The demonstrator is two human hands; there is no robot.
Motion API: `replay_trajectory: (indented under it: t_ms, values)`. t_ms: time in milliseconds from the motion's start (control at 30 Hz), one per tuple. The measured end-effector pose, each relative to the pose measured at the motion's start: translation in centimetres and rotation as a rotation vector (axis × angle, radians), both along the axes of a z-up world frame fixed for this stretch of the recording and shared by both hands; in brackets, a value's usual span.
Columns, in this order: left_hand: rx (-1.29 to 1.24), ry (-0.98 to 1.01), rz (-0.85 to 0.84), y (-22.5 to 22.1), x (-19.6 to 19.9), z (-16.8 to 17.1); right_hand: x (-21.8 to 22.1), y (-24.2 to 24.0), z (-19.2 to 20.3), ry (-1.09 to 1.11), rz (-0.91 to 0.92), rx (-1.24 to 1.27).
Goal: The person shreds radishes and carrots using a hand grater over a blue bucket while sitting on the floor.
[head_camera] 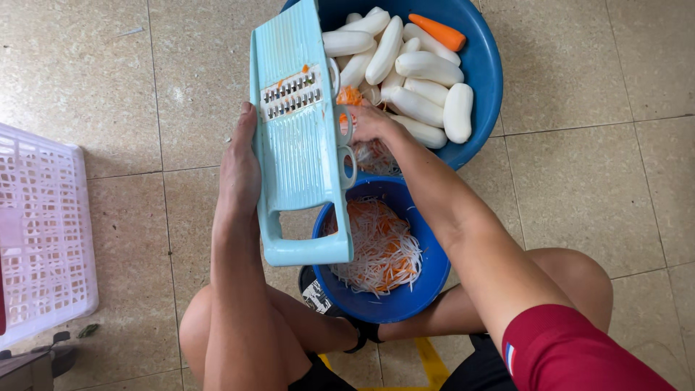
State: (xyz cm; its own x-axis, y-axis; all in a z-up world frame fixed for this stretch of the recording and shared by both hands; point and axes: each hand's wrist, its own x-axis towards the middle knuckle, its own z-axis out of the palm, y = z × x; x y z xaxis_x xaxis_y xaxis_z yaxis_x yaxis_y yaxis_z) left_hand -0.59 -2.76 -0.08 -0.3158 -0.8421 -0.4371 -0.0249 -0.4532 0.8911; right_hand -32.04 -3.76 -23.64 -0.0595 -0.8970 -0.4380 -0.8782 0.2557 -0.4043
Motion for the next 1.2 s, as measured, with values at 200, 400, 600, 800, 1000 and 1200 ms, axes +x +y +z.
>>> replay_trajectory:
  t_ms: [200, 400, 600, 800, 1000, 1200]
  values:
    - [-0.011, -0.077, -0.052, 0.6, -1.0, -0.1, -1.2, 2.8, 9.7, -0.010, -0.114, -0.010]
    - [-0.057, 0.099, -0.109, 2.2, -1.7, -0.8, 2.2, 15.4, 7.0, -0.641, -0.083, 0.418]
    - [-0.077, 0.019, -0.131, 2.9, -1.5, -0.9, 10.1, 27.3, -11.8, -0.085, -0.130, 0.693]
    - [-0.070, 0.005, -0.134, 3.1, -1.4, -0.6, 13.9, 25.8, -14.7, -0.744, -0.654, 0.074]
    - [-0.076, 0.019, -0.149, 3.0, -1.7, -0.6, 11.2, 20.4, -13.2, -0.539, -0.221, 0.106]
    - [-0.005, 0.005, -0.117, 2.8, -1.7, -0.4, 13.2, 19.0, -13.8, -0.496, -0.073, 0.066]
